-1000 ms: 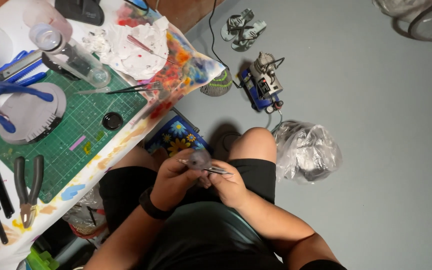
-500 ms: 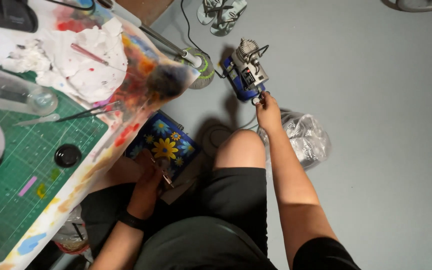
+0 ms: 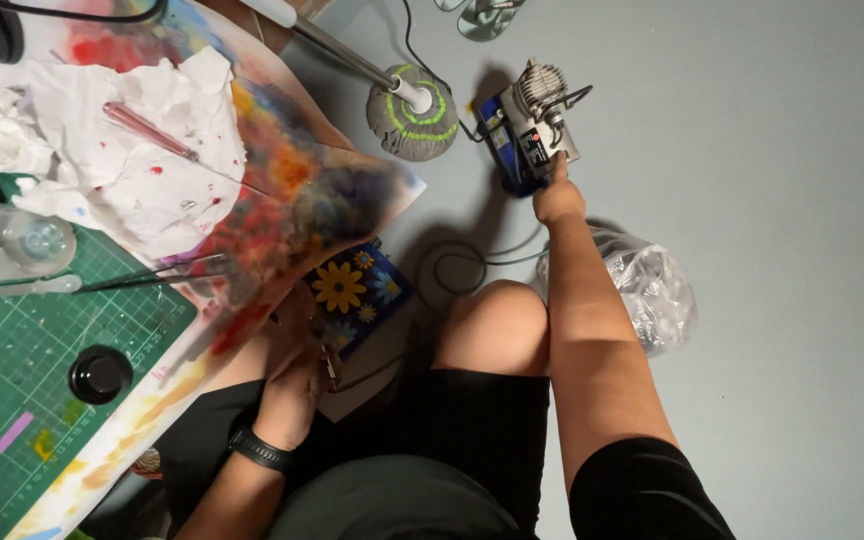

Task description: Disassembling, cleaning, and reassembling a handheld airbrush tool at a workbench.

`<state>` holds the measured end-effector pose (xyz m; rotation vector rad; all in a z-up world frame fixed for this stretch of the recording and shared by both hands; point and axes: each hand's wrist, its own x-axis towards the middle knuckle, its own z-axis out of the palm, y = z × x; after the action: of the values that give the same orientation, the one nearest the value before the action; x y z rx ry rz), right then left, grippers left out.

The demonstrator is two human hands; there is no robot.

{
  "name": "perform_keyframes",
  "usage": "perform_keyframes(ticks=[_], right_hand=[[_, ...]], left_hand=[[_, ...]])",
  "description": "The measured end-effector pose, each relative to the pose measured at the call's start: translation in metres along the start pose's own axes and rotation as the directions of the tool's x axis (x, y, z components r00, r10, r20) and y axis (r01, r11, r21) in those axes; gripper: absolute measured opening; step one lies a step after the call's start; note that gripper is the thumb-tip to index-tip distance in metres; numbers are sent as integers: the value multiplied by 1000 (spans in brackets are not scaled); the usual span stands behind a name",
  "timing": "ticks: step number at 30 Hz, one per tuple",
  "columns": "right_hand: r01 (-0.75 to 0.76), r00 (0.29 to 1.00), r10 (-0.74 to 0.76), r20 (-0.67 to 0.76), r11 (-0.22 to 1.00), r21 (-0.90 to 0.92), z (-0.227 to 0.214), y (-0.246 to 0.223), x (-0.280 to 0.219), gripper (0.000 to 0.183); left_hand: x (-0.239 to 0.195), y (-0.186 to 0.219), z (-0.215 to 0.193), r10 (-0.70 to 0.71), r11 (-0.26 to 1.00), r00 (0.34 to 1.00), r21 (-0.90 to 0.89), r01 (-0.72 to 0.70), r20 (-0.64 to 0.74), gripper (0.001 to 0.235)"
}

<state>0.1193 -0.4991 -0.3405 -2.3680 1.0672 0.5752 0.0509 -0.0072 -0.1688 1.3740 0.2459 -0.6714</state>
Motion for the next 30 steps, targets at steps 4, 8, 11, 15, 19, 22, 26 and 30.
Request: perform_keyframes(ticks=[4, 8, 11, 15, 19, 22, 26, 30], right_hand=[[-104, 993, 101, 67, 993, 49, -15, -16, -13, 89], [41, 995, -13, -98, 957, 287, 16, 12, 6, 86], [123, 976, -47, -212, 924, 363, 46, 35, 10, 75], [99, 981, 1, -193, 853, 512, 108, 95, -10, 50], [-135, 991, 124, 57, 818, 559, 161, 213, -82, 58], [-37, 999, 45, -5, 867, 497, 150, 143, -95, 55], [92, 995, -66, -78, 909, 408, 129, 148, -149, 52], [215, 974, -184, -130, 932, 292, 112, 157, -185, 51]], left_hand=[[-5, 12, 9, 53, 993, 998, -105, -50, 29, 37], [1, 15, 8, 246, 967, 958, 29, -253, 144, 46], [-6, 30, 13, 179, 978, 975, 80, -190, 128, 38], [34, -66, -38, 72, 997, 995, -7, -71, 70, 27], [10, -1, -7, 13, 999, 989, 44, -20, 150, 39], [17, -23, -13, -21, 990, 995, -133, 34, 100, 38], [-8, 10, -8, 119, 993, 981, -15, -118, 154, 34], [-34, 19, -9, 499, 755, 843, 377, -537, 201, 28]])
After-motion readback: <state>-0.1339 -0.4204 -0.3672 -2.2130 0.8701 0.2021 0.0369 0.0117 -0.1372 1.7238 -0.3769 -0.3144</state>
